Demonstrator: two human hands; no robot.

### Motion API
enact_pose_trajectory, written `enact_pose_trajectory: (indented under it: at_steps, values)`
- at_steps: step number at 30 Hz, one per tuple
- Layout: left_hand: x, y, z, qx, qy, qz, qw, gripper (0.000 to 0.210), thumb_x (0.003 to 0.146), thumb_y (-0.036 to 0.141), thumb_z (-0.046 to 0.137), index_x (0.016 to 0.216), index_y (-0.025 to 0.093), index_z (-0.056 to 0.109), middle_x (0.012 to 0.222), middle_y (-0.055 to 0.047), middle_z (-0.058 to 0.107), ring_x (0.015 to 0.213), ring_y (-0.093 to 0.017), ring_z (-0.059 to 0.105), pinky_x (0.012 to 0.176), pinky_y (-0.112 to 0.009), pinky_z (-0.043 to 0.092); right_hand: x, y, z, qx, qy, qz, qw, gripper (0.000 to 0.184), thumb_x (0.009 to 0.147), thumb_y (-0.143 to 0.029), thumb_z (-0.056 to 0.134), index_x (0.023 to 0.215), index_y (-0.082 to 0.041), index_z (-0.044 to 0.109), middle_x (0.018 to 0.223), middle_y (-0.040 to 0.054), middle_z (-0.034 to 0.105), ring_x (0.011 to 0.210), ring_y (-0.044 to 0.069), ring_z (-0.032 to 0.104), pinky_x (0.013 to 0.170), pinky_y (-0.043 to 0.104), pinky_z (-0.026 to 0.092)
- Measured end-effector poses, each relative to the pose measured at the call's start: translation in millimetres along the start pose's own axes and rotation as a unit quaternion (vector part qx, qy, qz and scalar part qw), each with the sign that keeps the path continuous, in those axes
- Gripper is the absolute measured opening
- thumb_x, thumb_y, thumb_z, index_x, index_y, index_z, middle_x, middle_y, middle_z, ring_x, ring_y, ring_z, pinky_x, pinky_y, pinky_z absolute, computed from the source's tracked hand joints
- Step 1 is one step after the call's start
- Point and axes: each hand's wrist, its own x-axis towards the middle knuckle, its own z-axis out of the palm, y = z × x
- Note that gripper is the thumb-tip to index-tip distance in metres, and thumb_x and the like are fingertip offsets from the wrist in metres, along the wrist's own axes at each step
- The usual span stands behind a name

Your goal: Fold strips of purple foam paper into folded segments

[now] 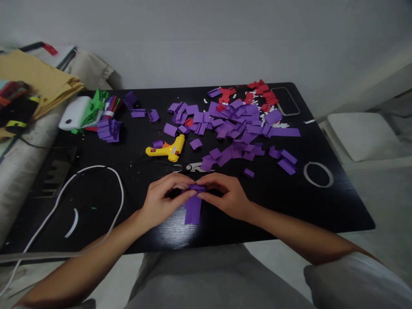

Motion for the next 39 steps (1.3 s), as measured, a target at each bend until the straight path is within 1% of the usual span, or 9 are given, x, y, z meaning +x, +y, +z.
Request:
enact_pose_trajectory:
  at_steps: [6, 10, 16, 22, 26, 30, 34, 39]
  values:
    - [2.0, -1.2, -0.3, 0.012, 0.005, 0.051, 0.999, 0.025, 0.085, 0.018, 0.085, 0.109, 0.017, 0.075, 0.099, -0.006, 0.079, 0.083, -0.014, 0.075, 0.076, -0.022, 0.063, -0.6, 1.3, 0.6, -0.013, 0.018, -0.007, 1.0, 0.019, 0.087, -0.025, 0.082, 0.105, -0.021, 0.08, 0.106, 0.0058, 0.082, 0.093, 0.018, 0.079, 0.085, 0.03, 0.067]
    - [2.5, 1.5, 0.5, 0.037, 0.007, 0.06, 0.998, 0.023, 0.086, 0.016, 0.084, 0.108, 0.017, 0.076, 0.097, -0.006, 0.081, 0.082, -0.013, 0.076, 0.078, -0.022, 0.064, -0.3, 1.1, 0.9, -0.021, 0.024, -0.003, 0.999, 0.018, 0.086, -0.027, 0.083, 0.104, -0.022, 0.081, 0.103, 0.0051, 0.083, 0.089, 0.018, 0.08, 0.081, 0.028, 0.067]
    - [0.2, 3.8, 2.1, 0.063, 0.021, 0.049, 0.997, 0.021, 0.087, 0.016, 0.083, 0.107, 0.018, 0.077, 0.092, -0.003, 0.082, 0.076, -0.012, 0.076, 0.074, -0.02, 0.064, -0.5, 1.9, 0.8, -0.039, 0.029, 0.003, 0.999, 0.019, 0.086, -0.029, 0.084, 0.103, -0.023, 0.082, 0.098, 0.0039, 0.083, 0.083, 0.017, 0.079, 0.077, 0.027, 0.065]
    - [-1.4, 2.3, 3.5, 0.048, 0.027, 0.022, 0.998, 0.02, 0.086, 0.016, 0.083, 0.106, 0.018, 0.078, 0.089, -0.002, 0.081, 0.073, -0.011, 0.075, 0.073, -0.018, 0.063, -0.6, 3.4, 0.9, -0.037, 0.031, 0.004, 0.999, 0.017, 0.086, -0.029, 0.085, 0.102, -0.023, 0.083, 0.096, 0.0029, 0.084, 0.082, 0.017, 0.079, 0.076, 0.026, 0.064]
    - [-2.4, 2.0, 4.7, 0.026, 0.026, 0.011, 0.999, 0.024, 0.085, 0.014, 0.083, 0.108, 0.018, 0.077, 0.089, -0.002, 0.081, 0.075, -0.011, 0.075, 0.074, -0.018, 0.062, -0.2, 4.6, 1.8, -0.005, 0.035, 0.027, 0.999, 0.017, 0.085, -0.029, 0.085, 0.101, -0.024, 0.083, 0.097, 0.0018, 0.084, 0.086, 0.017, 0.08, 0.08, 0.027, 0.065]
    - [-3.0, 0.7, 6.1, -0.004, 0.009, -0.01, 1.0, 0.028, 0.086, 0.015, 0.081, 0.113, 0.018, 0.075, 0.087, -0.002, 0.078, 0.074, -0.012, 0.074, 0.073, -0.021, 0.062, 0.6, 4.9, 3.2, 0.046, 0.045, 0.049, 0.997, 0.017, 0.083, -0.028, 0.087, 0.099, -0.025, 0.082, 0.096, 0.0006, 0.084, 0.086, 0.017, 0.08, 0.082, 0.027, 0.065]
    - [-3.9, 0.2, 8.3, -0.005, 0.014, -0.037, 0.999, 0.022, 0.088, 0.015, 0.079, 0.11, 0.019, 0.076, 0.085, -0.002, 0.077, 0.073, -0.012, 0.074, 0.071, -0.022, 0.061, 0.4, 4.1, 4.0, 0.059, 0.045, 0.056, 0.996, 0.016, 0.083, -0.027, 0.087, 0.097, -0.025, 0.081, 0.095, 0.0005, 0.083, 0.087, 0.016, 0.079, 0.083, 0.028, 0.065]
    - [-1.8, 4.2, 10.8, -0.013, 0.029, -0.043, 0.999, 0.019, 0.087, 0.015, 0.078, 0.105, 0.018, 0.076, 0.081, -0.001, 0.077, 0.069, -0.011, 0.074, 0.069, -0.02, 0.061, -0.2, 3.3, 4.4, 0.063, 0.044, 0.072, 0.994, 0.018, 0.081, -0.03, 0.088, 0.097, -0.024, 0.081, 0.095, 0.0012, 0.083, 0.086, 0.017, 0.079, 0.083, 0.03, 0.065]
